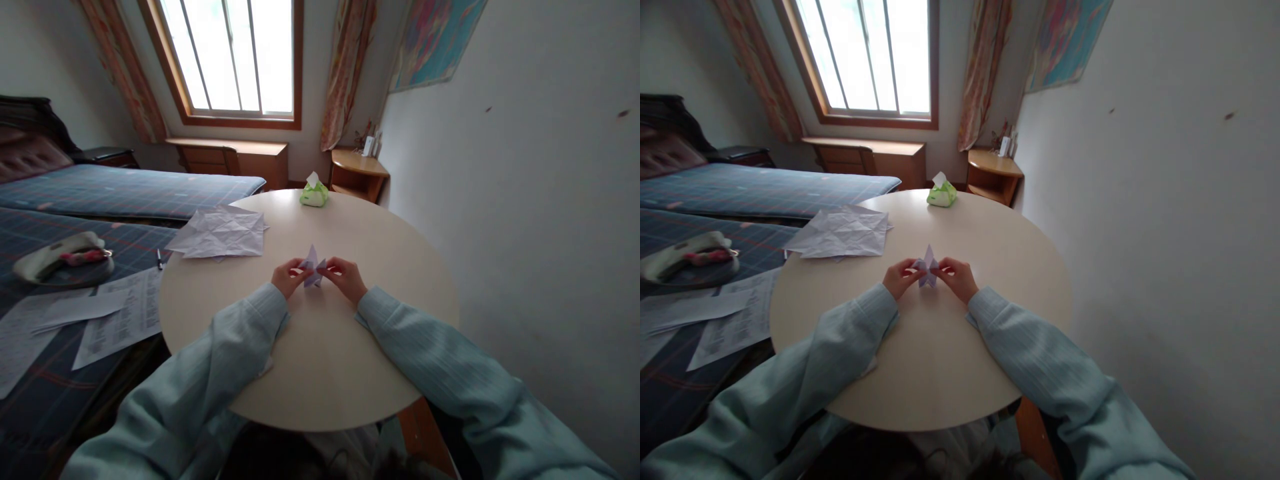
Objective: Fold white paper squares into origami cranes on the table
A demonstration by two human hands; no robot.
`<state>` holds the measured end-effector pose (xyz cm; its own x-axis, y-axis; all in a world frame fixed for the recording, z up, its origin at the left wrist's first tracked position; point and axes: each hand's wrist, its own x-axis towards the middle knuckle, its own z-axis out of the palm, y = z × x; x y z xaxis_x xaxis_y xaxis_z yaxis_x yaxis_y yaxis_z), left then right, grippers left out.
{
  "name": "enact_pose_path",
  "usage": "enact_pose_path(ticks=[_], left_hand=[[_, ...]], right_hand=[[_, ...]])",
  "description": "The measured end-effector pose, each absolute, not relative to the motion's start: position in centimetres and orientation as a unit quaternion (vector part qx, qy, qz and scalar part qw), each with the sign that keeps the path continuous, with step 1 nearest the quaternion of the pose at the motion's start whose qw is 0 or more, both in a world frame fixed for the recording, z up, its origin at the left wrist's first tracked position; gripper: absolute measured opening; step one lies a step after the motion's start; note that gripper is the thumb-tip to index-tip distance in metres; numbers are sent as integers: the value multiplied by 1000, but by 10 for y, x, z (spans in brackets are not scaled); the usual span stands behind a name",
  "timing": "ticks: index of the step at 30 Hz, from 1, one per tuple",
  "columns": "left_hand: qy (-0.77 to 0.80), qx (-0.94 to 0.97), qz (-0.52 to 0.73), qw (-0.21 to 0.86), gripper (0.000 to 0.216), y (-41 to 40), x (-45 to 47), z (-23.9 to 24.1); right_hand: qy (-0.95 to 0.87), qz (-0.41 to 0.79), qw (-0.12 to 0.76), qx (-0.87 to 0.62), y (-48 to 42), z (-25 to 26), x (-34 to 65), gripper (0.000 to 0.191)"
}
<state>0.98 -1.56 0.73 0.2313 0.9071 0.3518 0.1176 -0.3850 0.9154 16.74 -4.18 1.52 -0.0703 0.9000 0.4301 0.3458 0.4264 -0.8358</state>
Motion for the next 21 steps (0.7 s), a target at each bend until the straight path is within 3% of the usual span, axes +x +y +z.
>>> enact_pose_path(ticks=[6, 21], left_hand=[[443, 652, 468, 399, 18, -15, 10, 6], [450, 578, 499, 463, 21, 2, 5, -3]], right_hand=[[-690, 233, 520, -446, -39, 15, 169, 19], [-684, 193, 493, -503, -31, 10, 174, 19]])
